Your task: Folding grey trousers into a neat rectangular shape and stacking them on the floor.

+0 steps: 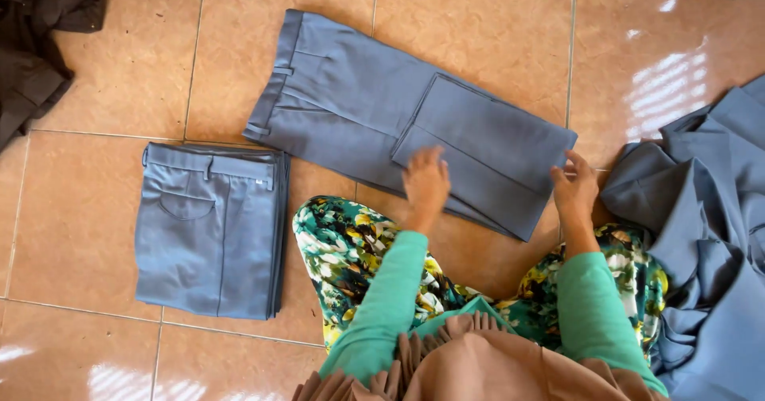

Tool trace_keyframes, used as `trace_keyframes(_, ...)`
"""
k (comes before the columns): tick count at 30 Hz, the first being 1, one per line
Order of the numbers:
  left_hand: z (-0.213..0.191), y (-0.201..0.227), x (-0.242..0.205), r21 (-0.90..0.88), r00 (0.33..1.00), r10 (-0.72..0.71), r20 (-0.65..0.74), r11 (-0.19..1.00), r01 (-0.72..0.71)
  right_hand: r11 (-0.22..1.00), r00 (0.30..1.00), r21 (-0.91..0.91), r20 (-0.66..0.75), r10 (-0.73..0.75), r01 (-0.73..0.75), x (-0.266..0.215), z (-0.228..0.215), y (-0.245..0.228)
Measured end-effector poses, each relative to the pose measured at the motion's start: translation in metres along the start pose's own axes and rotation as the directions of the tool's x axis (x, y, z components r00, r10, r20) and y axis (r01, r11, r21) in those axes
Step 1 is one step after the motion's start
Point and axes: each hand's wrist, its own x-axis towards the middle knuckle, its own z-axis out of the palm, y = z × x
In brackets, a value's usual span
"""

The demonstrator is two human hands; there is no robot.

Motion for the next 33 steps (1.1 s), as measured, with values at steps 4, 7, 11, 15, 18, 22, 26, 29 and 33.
trace_keyframes(4, 0.011, -0.061, 0.057, -0.056, 0.966, -0.253, 0.058, 0.965, 0.256, 0.990, 0.987, -0.001, 0.078, 0.143, -0.143, -0.014, 0.015, 0.059)
trace_keyframes(7, 0.008, -0.071, 0.058, -0.125, 0.971, -0.199, 0.132, 0.969, 0.215, 0.971, 0.972, 0.113, 0.125, 0.197, -0.212, -0.024, 0.033, 0.057)
trace_keyframes(11, -0.042, -0.052, 0.023, -0.294, 0.969, -0.230, 0.095, 0.923, 0.248, 0.969, 0.958, 0.009, 0.149, 0.244, -0.248, -0.022, 0.038, 0.058)
trace_keyframes(15, -0.017, -0.083, 0.003, -0.157, 0.975, -0.212, -0.068, 0.967, 0.200, 0.808, 0.896, 0.389, 0.243, 0.373, -0.442, -0.029, 0.049, 0.059)
trace_keyframes(18, -0.019, -0.075, 0.004, -0.087, 0.988, -0.134, -0.081, 0.988, 0.127, 0.548, 0.848, 0.647, 0.412, 0.334, -0.530, -0.030, 0.036, 0.057)
trace_keyframes(22, -0.006, -0.052, -0.017, 0.036, 0.996, -0.073, 0.041, 0.997, 0.071, 0.497, 0.875, 0.720, 0.419, 0.243, -0.483, -0.039, -0.041, -0.008)
trace_keyframes(26, 0.054, -0.010, -0.060, -0.338, 0.982, 0.190, 0.003, 0.924, -0.178, 0.487, 0.957, 0.825, 0.268, 0.110, -0.287, -0.063, -0.123, -0.102)
trace_keyframes(29, 0.057, 0.034, -0.104, -0.606, 0.949, 0.307, 0.065, 0.768, -0.207, 0.441, 0.979, 0.878, 0.204, 0.005, -0.185, -0.061, -0.143, -0.156)
trace_keyframes(33, 0.058, 0.067, -0.150, -0.936, 0.903, 0.414, 0.112, 0.348, -0.043, 0.450, 0.964, 0.875, 0.246, -0.099, -0.177, -0.039, -0.094, -0.200)
